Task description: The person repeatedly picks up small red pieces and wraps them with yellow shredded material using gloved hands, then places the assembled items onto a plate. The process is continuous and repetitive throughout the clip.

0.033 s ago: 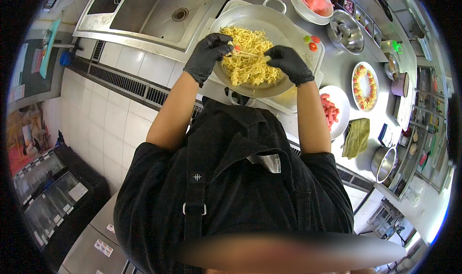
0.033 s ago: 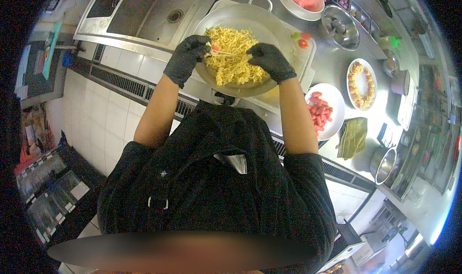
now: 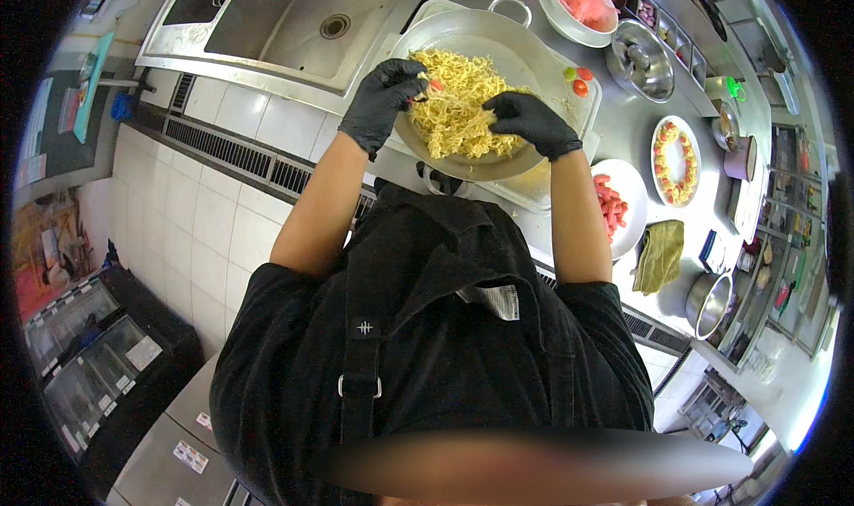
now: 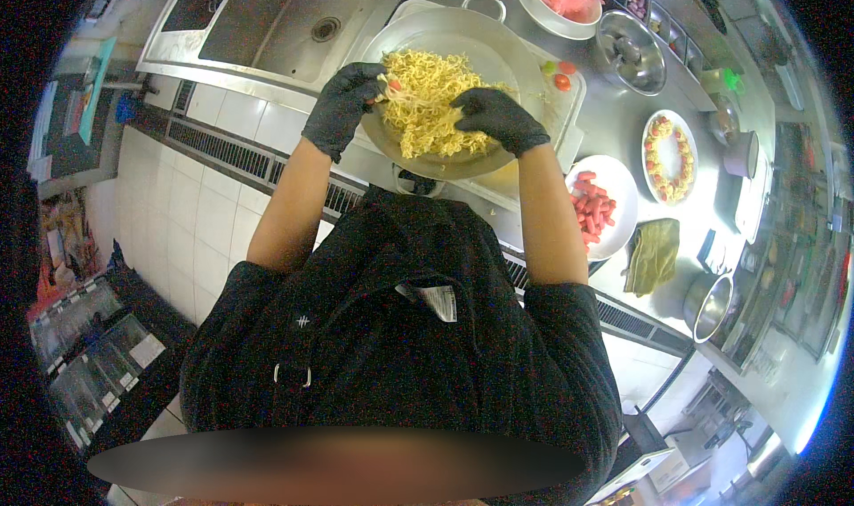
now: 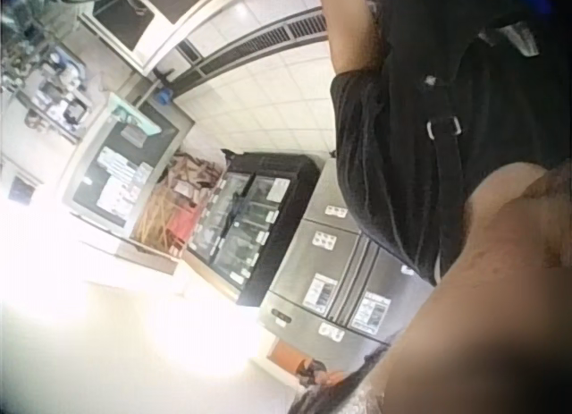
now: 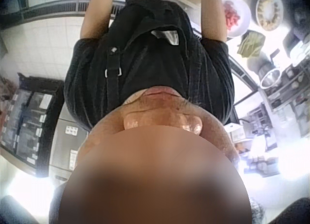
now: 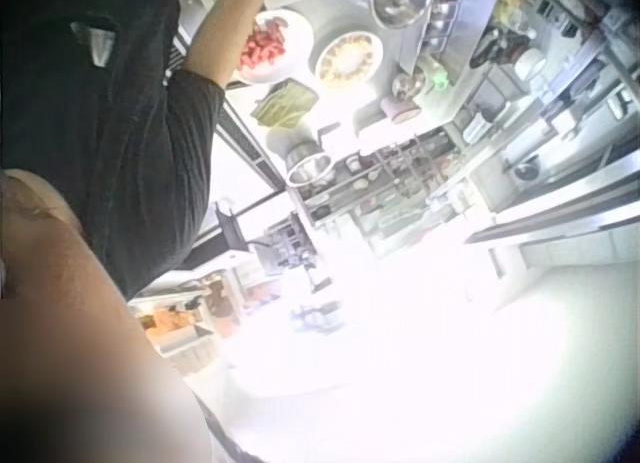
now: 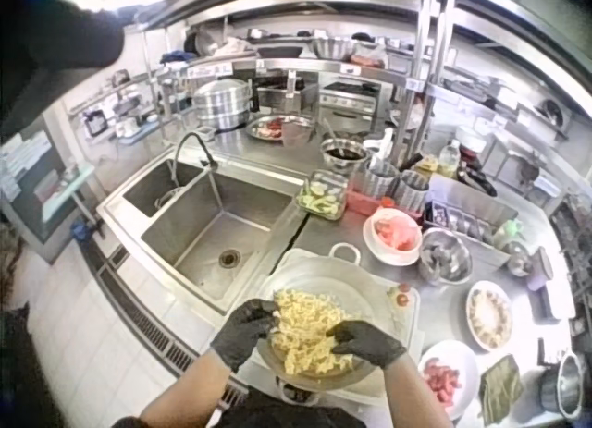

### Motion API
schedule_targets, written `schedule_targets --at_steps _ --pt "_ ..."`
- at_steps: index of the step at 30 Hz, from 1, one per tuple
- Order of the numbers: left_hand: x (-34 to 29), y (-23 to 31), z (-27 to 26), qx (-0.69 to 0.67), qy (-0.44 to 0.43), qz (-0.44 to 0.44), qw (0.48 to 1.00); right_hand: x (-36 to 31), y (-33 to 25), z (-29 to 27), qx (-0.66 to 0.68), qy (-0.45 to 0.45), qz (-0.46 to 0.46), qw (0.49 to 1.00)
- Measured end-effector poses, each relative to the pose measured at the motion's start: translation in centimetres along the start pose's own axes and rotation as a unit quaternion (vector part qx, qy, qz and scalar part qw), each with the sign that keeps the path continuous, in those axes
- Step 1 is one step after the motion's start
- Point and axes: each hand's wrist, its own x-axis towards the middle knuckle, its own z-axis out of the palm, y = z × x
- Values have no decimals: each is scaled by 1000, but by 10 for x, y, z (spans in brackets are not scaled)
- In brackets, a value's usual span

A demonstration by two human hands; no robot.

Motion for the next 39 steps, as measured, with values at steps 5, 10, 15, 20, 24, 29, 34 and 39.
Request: schedule_targets --at_steps 5,10,15,20,24,29,34,39 --pt "4 -1 -14 -88 83 61 991 3 -6 18 -120 122 -107 979" --pt "-2 22 -7 -52 89 86 991 -1 2 45 -426 188 -152 872" --pt "2 26 -9 -17 60 130 990 -18 -12 13 -294 180 -178 922" --pt "5 34 -1 8 1 116 993 -34 -67 -10 -179 188 -121 958" --pt "5 34 2 -10 -24 102 994 -50 -117 -25 -106 308 -201 924" --pt "3 34 1 -4 -27 116 993 -69 -187 -31 -51 368 -317 873" --pt "-2 31 2 40 11 113 993 -39 -179 -18 -26 412 -304 859" --pt "3 19 4 45 -126 39 990 -4 -84 -12 -103 206 -144 962"
